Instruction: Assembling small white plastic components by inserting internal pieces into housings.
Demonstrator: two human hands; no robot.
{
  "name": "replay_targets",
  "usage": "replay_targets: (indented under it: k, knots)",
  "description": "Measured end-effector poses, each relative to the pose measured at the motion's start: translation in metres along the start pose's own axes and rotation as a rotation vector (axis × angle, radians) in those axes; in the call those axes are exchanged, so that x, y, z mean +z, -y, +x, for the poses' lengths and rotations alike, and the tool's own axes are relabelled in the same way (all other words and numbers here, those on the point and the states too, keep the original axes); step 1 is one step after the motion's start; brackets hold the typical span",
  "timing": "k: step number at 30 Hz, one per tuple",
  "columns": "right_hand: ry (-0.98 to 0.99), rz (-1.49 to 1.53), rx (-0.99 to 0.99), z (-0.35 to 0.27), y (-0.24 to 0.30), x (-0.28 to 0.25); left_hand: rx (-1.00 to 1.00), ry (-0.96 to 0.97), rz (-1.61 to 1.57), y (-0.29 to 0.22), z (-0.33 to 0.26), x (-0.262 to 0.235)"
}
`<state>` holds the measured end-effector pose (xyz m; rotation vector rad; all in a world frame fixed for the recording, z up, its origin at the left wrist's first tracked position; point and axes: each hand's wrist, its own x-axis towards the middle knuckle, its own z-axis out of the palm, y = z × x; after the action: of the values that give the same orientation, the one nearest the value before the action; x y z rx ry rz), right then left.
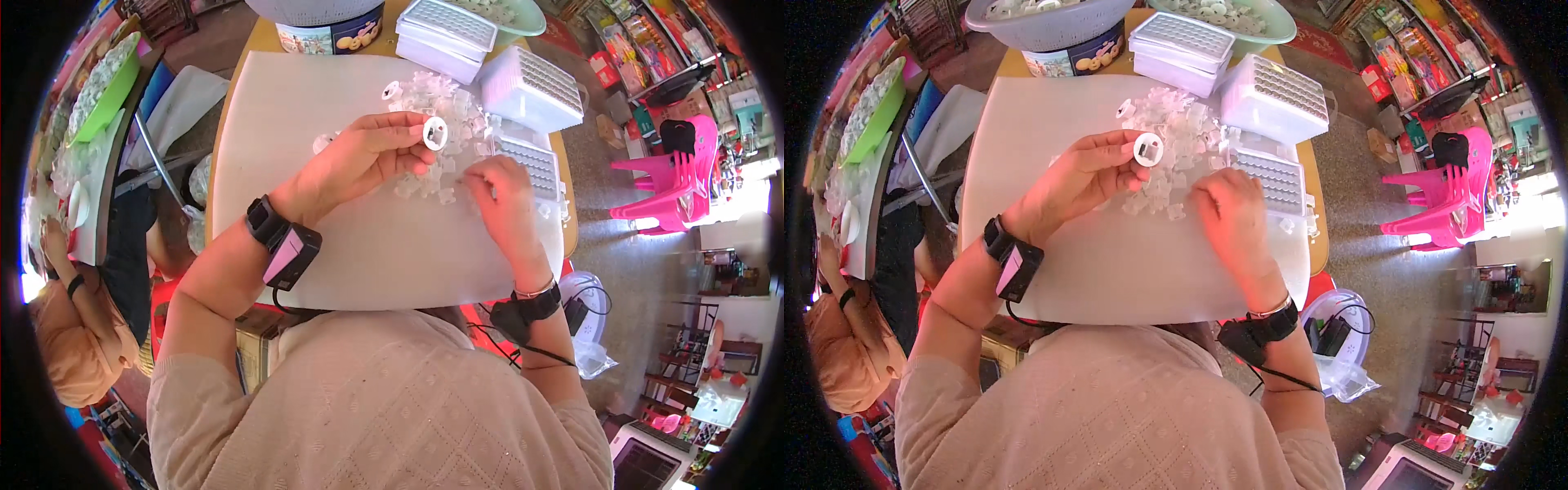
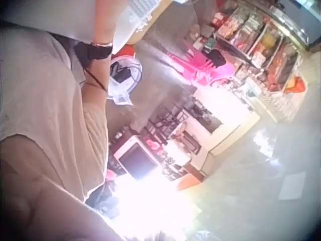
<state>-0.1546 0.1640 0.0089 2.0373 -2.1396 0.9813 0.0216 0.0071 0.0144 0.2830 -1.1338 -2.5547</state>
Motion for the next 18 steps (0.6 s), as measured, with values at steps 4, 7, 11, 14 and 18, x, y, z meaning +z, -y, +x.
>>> replay_targets:
  k: [4, 7, 11, 14, 18]
  knots:
    - [-0.044, -0.047, 0.098, 0.003, -0.002, 0.002, -0.009, -0.012, 0.009, 0.000, 0.000, 0.003]
    - [-0.013, -0.144, 0.027, 0.005, 0.003, 0.005, -0.014, 0.010, 0.017, 0.001, 0.000, 0.000]
    - [0.018, -0.138, 0.062, 0.002, 0.009, 0.005, -0.019, 0.013, 0.035, 0.001, 0.000, -0.004]
    - [0.038, -0.118, 0.073, -0.001, 0.008, 0.003, -0.025, 0.030, 0.035, 0.002, 0.001, -0.003]
    - [-0.070, 0.229, 0.231, 0.004, 0.016, -0.004, -0.041, 0.078, 0.042, 0.005, 0.005, -0.004]
